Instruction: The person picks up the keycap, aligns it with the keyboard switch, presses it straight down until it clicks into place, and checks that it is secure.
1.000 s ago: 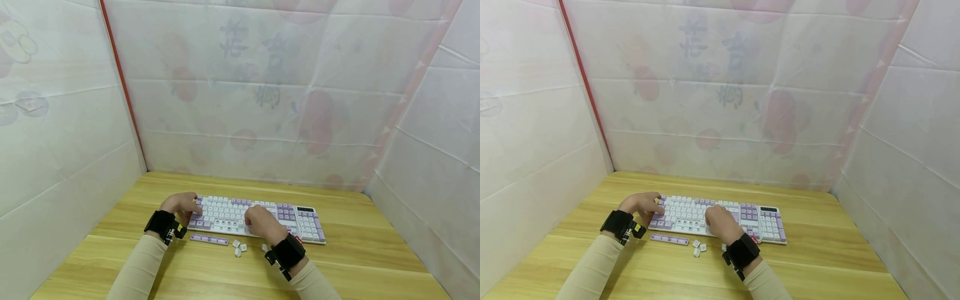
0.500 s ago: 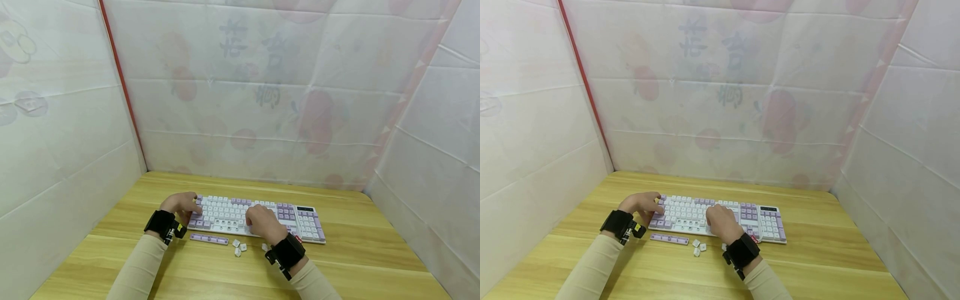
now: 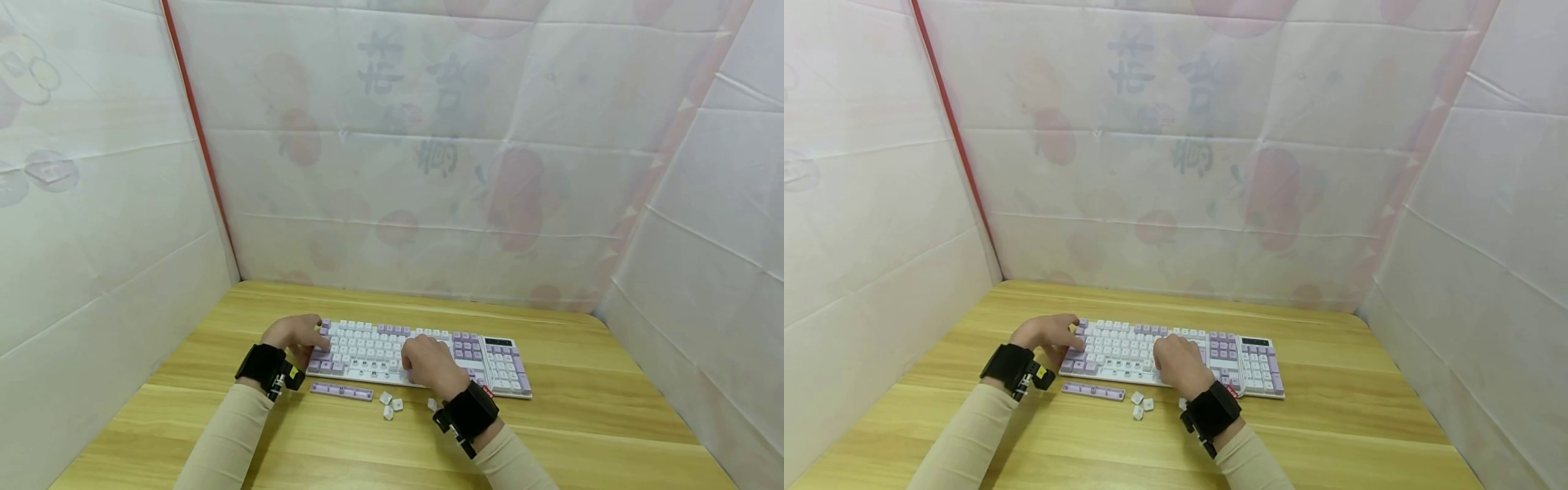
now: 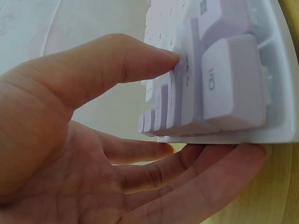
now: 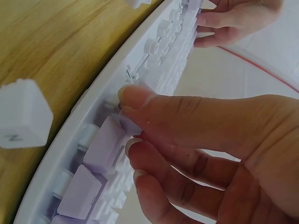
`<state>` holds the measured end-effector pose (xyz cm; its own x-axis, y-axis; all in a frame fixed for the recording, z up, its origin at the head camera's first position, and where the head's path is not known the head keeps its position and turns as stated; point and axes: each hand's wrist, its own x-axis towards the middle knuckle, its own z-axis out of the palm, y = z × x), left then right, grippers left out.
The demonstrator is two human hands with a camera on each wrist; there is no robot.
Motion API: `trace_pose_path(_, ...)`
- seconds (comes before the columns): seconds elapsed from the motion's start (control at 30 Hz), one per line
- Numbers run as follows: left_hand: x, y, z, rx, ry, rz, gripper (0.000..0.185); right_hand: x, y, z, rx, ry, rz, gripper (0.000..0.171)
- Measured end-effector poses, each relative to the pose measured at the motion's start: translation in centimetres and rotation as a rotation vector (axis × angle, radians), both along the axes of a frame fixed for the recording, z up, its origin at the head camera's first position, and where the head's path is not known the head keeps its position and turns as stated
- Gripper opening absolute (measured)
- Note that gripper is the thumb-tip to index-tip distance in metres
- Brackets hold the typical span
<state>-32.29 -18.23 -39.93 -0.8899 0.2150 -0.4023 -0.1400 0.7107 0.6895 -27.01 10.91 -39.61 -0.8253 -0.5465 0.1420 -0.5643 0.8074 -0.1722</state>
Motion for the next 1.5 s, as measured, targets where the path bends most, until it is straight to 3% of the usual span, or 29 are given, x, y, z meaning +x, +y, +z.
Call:
trace_pose_path(0.57,-0.09,-0.11,-0.41,0.034,-0.006,0.022,0.076,0.37,-0.17,0.08,-0.015,-0.016,-0.001,0.055)
trace_pose_path(0.67,-0.07,-0.20,-0.54,0.029,-0.003,0.026,0.079,0.32,-0.22,-0.04,-0.017,-0.017,0.001,0.051)
trace_pose_path(0.87,-0.06,-0.35,-0.76,0.030,0.006,0.025,0.075,0.23,-0.21,-0.52,-0.028,0.017,0.008,0.025)
trace_pose_path(1.07,-0.08,-0.40,-0.82,0.041,0.011,0.024,0.063,-0.06,-0.21,-0.70,-0.044,0.016,0.030,0.034)
trace_pose_path(1.3,-0.34,-0.44,-0.80,0.029,0.021,0.021,0.064,-0.17,-0.19,-0.65,-0.034,0.038,0.033,0.023)
trace_pose_path(1.5,-0.46,-0.47,-0.78,0.030,0.021,0.019,0.063,-0.24,-0.22,-0.51,-0.026,0.040,0.023,0.024)
